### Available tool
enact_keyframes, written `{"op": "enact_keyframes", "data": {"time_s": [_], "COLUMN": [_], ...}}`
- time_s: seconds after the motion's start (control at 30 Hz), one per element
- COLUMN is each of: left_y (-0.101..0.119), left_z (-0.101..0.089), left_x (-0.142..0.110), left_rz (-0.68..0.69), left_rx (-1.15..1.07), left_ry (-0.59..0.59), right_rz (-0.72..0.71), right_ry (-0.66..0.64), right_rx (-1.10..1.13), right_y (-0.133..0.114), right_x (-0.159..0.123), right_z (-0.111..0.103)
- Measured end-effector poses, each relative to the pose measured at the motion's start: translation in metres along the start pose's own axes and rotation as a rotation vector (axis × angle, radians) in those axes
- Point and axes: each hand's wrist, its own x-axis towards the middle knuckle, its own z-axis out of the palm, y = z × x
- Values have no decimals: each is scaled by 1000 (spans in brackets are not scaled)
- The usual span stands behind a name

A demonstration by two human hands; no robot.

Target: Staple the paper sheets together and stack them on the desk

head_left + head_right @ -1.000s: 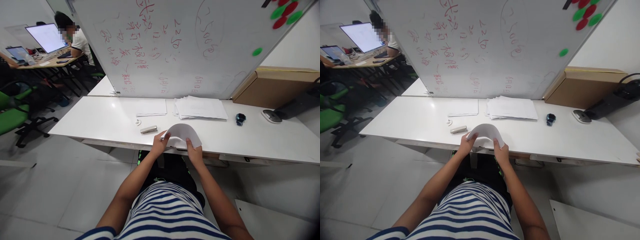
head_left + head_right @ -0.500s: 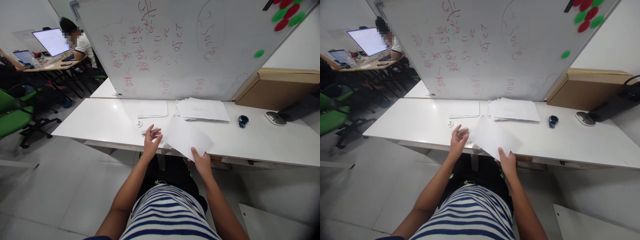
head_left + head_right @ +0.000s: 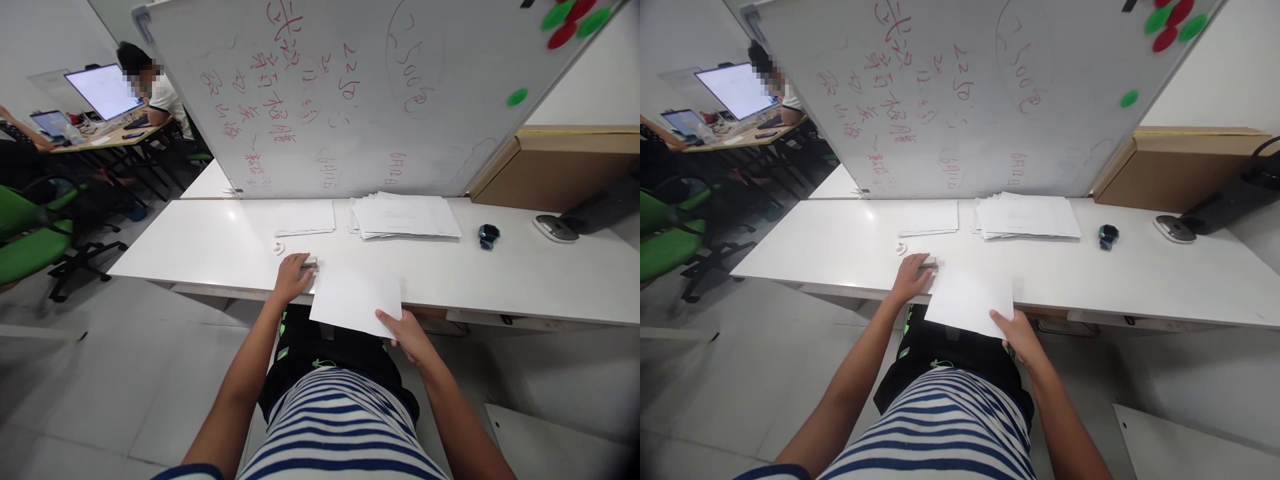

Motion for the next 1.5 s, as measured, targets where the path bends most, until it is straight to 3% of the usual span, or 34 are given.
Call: {"op": "enact_keyframes", "data": {"time_s": [0.3,0.47,0.6,0.8,0.87,1.03,1.5], "left_y": [1,17,30,27,22,13,6], "left_z": [-2,-16,-24,-10,-4,3,5], "left_x": [3,5,22,53,58,59,60], "left_rz": [-101,-122,-93,-100,-135,-182,-155], "left_rx": [-69,29,98,256,294,259,222], "left_ry": [7,-20,38,132,115,27,-39], "right_rz": [-33,-36,-48,-62,-54,-64,-48], "right_ry": [-75,-74,-71,-46,-38,-37,-46], "right_rx": [11,4,5,38,48,31,1], "right_y": [-6,-2,2,4,5,6,4], "right_x": [12,11,14,17,18,18,18], "right_z": [13,13,15,16,16,15,14]}}
